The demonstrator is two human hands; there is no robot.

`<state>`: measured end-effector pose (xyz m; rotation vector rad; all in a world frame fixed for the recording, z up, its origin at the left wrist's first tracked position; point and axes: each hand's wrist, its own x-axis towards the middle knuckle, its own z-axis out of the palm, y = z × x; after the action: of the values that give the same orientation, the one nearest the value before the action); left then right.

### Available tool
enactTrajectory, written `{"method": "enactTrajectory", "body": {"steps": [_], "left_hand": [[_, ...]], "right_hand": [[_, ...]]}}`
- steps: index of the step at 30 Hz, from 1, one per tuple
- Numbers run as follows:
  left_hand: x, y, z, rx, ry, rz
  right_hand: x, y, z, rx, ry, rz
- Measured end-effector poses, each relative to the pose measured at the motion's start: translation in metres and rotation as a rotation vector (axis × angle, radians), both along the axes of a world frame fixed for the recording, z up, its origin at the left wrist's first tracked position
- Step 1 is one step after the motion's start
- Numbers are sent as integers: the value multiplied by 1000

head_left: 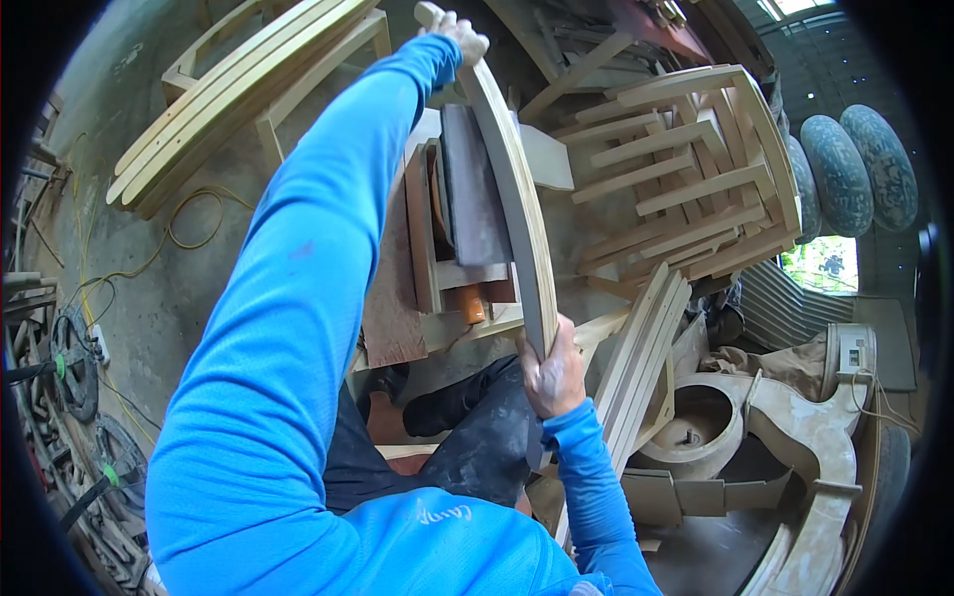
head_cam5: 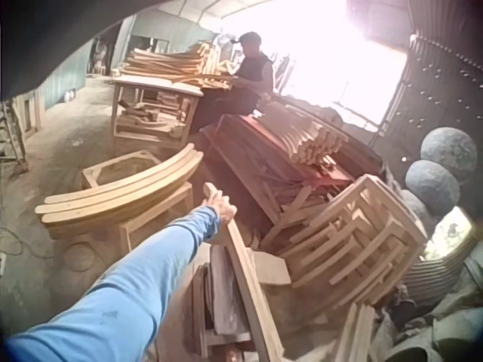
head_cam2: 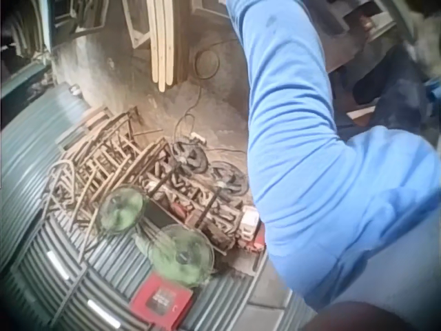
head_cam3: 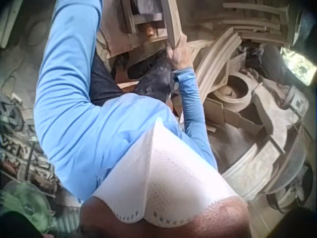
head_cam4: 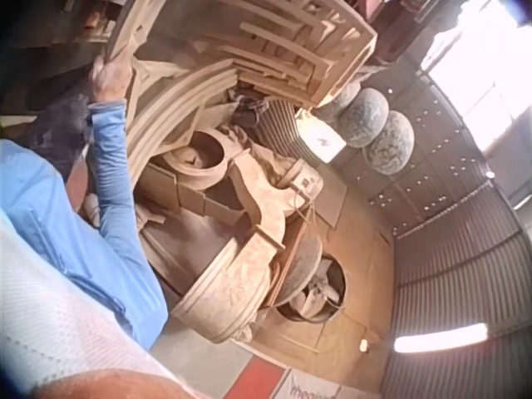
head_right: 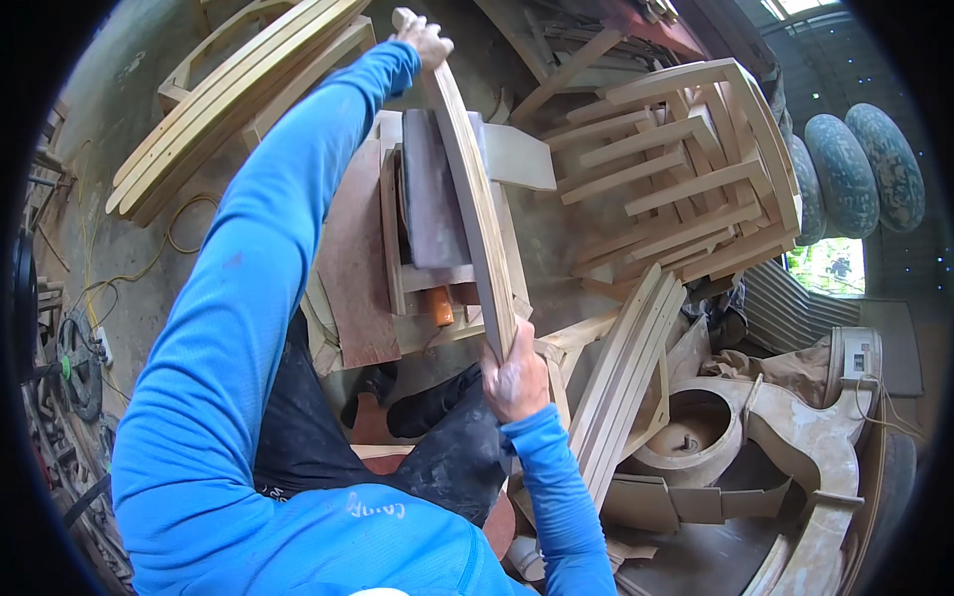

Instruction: Sanding curved wooden furniture components using a stationary belt sander.

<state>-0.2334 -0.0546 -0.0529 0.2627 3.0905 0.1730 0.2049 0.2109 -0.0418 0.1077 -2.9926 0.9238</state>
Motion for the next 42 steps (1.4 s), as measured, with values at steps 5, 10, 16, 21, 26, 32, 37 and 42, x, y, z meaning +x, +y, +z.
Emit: {"method": "enactTrajectory", "body": {"steps": [5,10,16,21,26,32,37,42], "left_hand": [[85,28,13,236,24,98],[219,67,57,402,3,27],[303,73,83,573,118,-101],[326,88,110,684,60,-112],[353,94,157,719,-88,-134],[353,107,184,837,-195,-205],[332,103,164,901,-137,-76],[317,90,145,887,-29,-82]], "right_hand": [[84,20,18,36,33,15],[209,52,11,10,-23,-97],[288,75,106,137,-179,-225],[290,89,229,378,-259,-174],[300,117,342,507,-256,-89],[256,22,462,819,-628,-362],[264,95,430,381,-421,-439],[262,77,351,687,-253,-107]]}}
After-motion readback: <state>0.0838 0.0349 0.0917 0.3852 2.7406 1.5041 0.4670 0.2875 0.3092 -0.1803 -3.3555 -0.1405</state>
